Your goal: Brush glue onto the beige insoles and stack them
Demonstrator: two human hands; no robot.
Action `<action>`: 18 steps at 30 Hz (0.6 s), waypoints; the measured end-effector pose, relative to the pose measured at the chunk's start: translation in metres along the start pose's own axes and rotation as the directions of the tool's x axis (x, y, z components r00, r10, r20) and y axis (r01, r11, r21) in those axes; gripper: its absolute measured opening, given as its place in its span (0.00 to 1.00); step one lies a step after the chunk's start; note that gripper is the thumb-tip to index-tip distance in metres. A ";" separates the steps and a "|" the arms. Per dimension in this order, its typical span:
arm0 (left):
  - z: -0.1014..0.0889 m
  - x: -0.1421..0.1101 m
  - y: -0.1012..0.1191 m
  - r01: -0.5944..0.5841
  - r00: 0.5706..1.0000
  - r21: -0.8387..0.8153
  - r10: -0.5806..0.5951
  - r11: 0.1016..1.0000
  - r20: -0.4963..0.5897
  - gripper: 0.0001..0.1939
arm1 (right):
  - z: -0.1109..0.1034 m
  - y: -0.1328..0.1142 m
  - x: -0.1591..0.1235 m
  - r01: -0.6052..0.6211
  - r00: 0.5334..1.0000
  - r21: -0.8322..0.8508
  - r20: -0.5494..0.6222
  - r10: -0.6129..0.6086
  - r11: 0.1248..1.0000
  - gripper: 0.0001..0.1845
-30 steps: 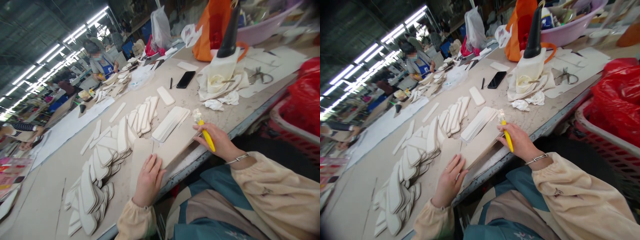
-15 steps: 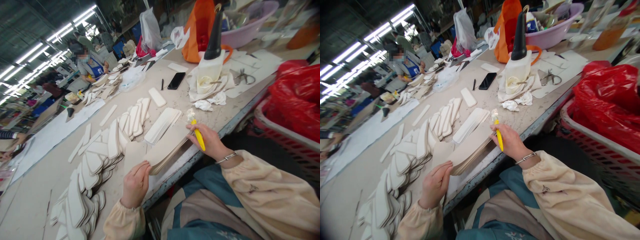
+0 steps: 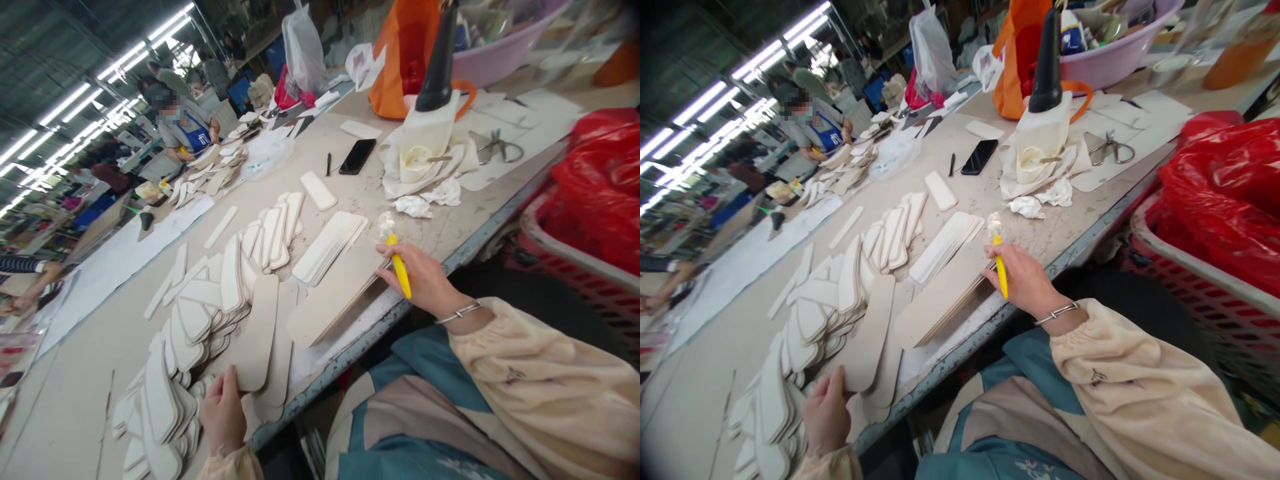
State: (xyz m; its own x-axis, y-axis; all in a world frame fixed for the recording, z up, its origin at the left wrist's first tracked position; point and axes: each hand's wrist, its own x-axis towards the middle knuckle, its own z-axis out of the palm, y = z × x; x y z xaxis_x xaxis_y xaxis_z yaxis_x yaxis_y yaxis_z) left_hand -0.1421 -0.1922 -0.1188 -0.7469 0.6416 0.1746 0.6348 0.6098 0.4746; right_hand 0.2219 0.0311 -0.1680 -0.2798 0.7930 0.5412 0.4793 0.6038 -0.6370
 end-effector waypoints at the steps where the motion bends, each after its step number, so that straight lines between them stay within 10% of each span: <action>1: -0.002 -0.005 -0.004 0.006 1.000 0.065 -0.008 0.998 0.030 0.20 | 0.000 0.000 0.000 0.005 1.000 -0.008 0.004 -0.005 1.000 0.18; 5: -0.001 -0.022 0.005 -0.234 0.972 0.163 0.237 0.958 -0.001 0.20 | 0.000 0.000 0.000 0.028 1.000 -0.041 0.004 -0.028 0.999 0.17; 8: 0.009 -0.028 0.037 -0.632 0.775 0.108 0.623 0.767 0.109 0.31 | 0.000 0.000 0.000 0.048 0.999 -0.049 0.008 -0.048 0.998 0.17; 12: 0.025 -0.019 0.075 -0.856 0.477 -0.032 0.813 0.516 0.335 0.33 | 0.000 0.001 0.000 0.048 0.999 -0.047 0.006 -0.047 0.998 0.17; 18: 0.029 0.003 0.083 -0.890 0.352 -0.174 0.878 0.421 0.326 0.19 | 0.000 0.000 -0.002 0.021 1.000 -0.047 -0.009 -0.022 0.999 0.19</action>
State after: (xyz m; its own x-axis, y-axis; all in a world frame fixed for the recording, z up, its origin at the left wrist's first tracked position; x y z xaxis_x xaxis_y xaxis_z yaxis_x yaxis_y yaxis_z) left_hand -0.0857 -0.1262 -0.1044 0.3588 0.9124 0.1971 0.8977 -0.3951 0.1949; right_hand 0.2221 0.0296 -0.1691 -0.2827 0.7788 0.5599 0.5116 0.6162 -0.5988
